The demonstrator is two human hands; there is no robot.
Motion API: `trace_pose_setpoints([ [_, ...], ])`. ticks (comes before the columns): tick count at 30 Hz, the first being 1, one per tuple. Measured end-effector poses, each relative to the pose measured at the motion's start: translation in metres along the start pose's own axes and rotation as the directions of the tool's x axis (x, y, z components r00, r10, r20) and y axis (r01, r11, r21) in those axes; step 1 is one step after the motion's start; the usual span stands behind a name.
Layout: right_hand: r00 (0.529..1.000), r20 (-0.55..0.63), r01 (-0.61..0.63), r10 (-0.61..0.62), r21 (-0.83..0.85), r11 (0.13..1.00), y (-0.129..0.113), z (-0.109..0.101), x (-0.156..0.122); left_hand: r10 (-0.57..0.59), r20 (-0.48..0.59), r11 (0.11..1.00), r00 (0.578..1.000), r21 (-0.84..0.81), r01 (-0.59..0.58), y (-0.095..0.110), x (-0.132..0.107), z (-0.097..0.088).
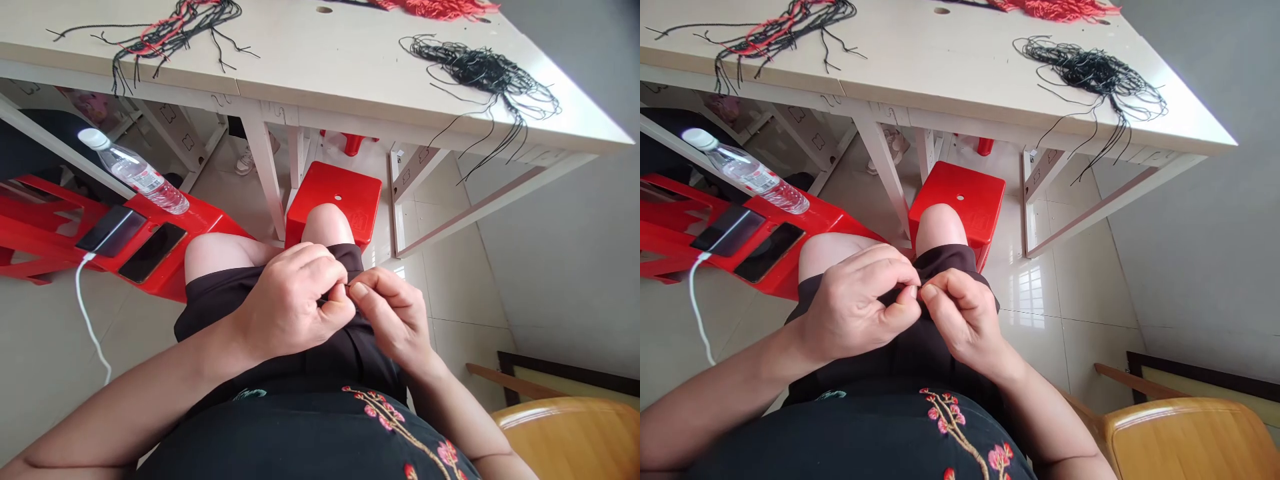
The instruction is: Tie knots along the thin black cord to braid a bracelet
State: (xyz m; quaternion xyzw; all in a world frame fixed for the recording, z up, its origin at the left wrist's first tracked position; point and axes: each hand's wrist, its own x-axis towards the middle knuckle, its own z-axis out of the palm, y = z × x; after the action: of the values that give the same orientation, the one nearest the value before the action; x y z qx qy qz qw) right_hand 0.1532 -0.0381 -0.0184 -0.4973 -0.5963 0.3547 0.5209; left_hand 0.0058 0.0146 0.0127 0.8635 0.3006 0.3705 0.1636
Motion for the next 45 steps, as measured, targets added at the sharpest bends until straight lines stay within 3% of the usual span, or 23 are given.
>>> trace_pose_setpoints([
  [2,0.996,0.027,-0.084,0.082,0.137,0.987,0.001,0.001,0.000,-0.163,0.087,0.976,0.983,-0.128,0.174,0.003,0.001,-0.004],
  [5,0.988,0.050,-0.151,0.144,0.221,0.963,0.003,0.002,0.002,-0.369,0.262,0.837,0.892,-0.324,0.442,0.003,0.003,-0.010],
  [9,0.995,-0.066,-0.064,0.073,0.131,0.989,0.004,0.002,0.003,-0.449,0.320,0.696,0.834,-0.461,0.551,-0.001,0.003,-0.011],
  [13,0.996,-0.092,-0.005,0.003,-0.022,1.000,0.003,0.002,0.002,-0.447,0.350,0.666,0.823,-0.484,0.568,-0.002,0.002,-0.011],
  [18,0.996,-0.034,-0.076,0.078,0.072,0.995,0.004,0.003,0.001,-0.453,0.350,0.694,0.820,-0.440,0.570,-0.002,0.002,-0.012],
  [25,0.997,-0.073,0.015,-0.014,0.013,1.000,0.005,0.006,0.000,-0.408,0.314,0.763,0.857,-0.398,0.509,0.001,0.003,-0.010],
  [29,0.991,-0.089,-0.091,0.097,0.072,0.993,0.001,0.006,0.002,-0.366,0.202,0.848,0.909,-0.331,0.415,0.006,0.000,-0.007],
  [32,0.977,-0.073,-0.182,0.200,0.193,0.964,0.003,0.006,0.003,-0.340,0.180,0.885,0.923,-0.271,0.378,0.007,-0.004,-0.007],
  [38,0.956,-0.030,-0.258,0.292,0.388,0.885,0.014,0.002,0.003,-0.370,0.210,0.824,0.905,-0.377,0.424,0.001,-0.008,-0.010],
  [45,0.944,0.014,-0.302,0.331,0.449,0.841,0.015,0.003,0.003,-0.401,0.202,0.788,0.893,-0.421,0.449,-0.002,-0.008,-0.010],
])
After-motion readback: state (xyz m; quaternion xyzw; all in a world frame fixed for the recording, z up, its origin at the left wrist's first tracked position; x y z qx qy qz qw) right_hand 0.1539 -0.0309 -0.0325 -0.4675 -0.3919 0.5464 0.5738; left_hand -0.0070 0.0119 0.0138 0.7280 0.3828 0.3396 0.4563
